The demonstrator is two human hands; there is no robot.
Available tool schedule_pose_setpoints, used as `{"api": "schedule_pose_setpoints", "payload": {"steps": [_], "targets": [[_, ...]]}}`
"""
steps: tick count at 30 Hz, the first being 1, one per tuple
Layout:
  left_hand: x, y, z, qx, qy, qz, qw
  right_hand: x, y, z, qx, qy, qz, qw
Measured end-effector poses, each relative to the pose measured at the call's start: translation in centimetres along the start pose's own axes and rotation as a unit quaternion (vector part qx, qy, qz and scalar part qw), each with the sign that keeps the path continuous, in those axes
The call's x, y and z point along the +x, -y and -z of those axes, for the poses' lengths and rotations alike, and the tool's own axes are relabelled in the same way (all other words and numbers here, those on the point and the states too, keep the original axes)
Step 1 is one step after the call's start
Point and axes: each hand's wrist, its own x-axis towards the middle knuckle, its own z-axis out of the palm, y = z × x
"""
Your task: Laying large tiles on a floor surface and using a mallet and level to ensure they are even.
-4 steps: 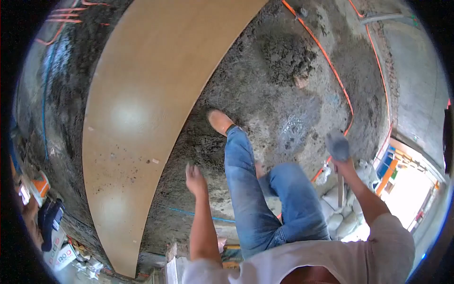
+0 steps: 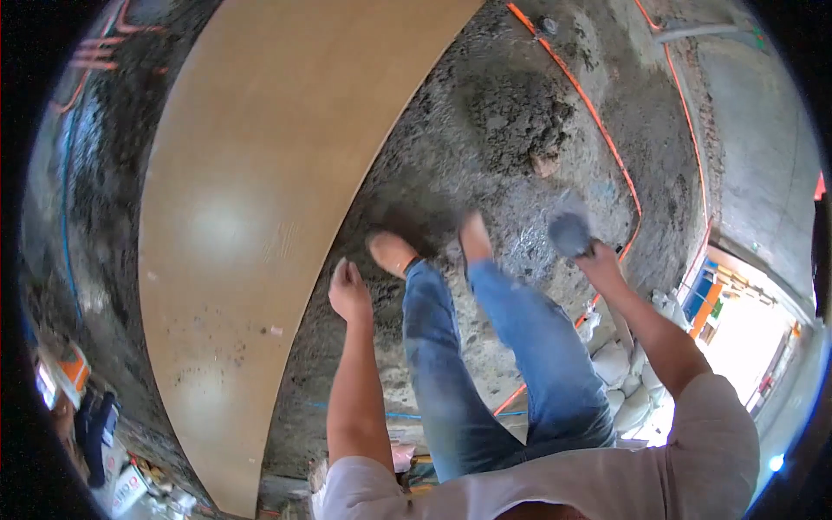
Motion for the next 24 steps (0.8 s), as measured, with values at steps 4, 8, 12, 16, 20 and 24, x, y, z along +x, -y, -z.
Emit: {"api": "schedule_pose_setpoints", "payload": {"steps": [4,8,12,16,20,24], "targets": [[7.3,-2.5,-5.5,0.172,-0.043,-0.295,0.939,9.2,2.9,-4.6,0.031,0.075,0.061,0.995],[12.1,-6.5,-9.6,0.257,0.005,-0.41,0.875,18.2,7.7,-8.3,0.015,0.124,0.076,0.989],[14.5,-7.0,-11.1,0.289,0.082,-0.447,0.842,23.7,11.9,-8.8,-0.164,0.181,0.152,0.958],[15.6,-4.8,-11.6,0.287,0.041,-0.468,0.835,27.6,14.2,-10.8,-0.25,0.259,0.306,0.881],[16.0,-7.0,-10.3,0.173,0.071,-0.473,0.861,28.2,17.8,-10.6,-0.356,0.282,0.332,0.826],[16.0,-5.1,-11.2,0.152,0.023,-0.482,0.863,30.3,17.4,-9.6,-0.518,0.251,0.43,0.695]]}}
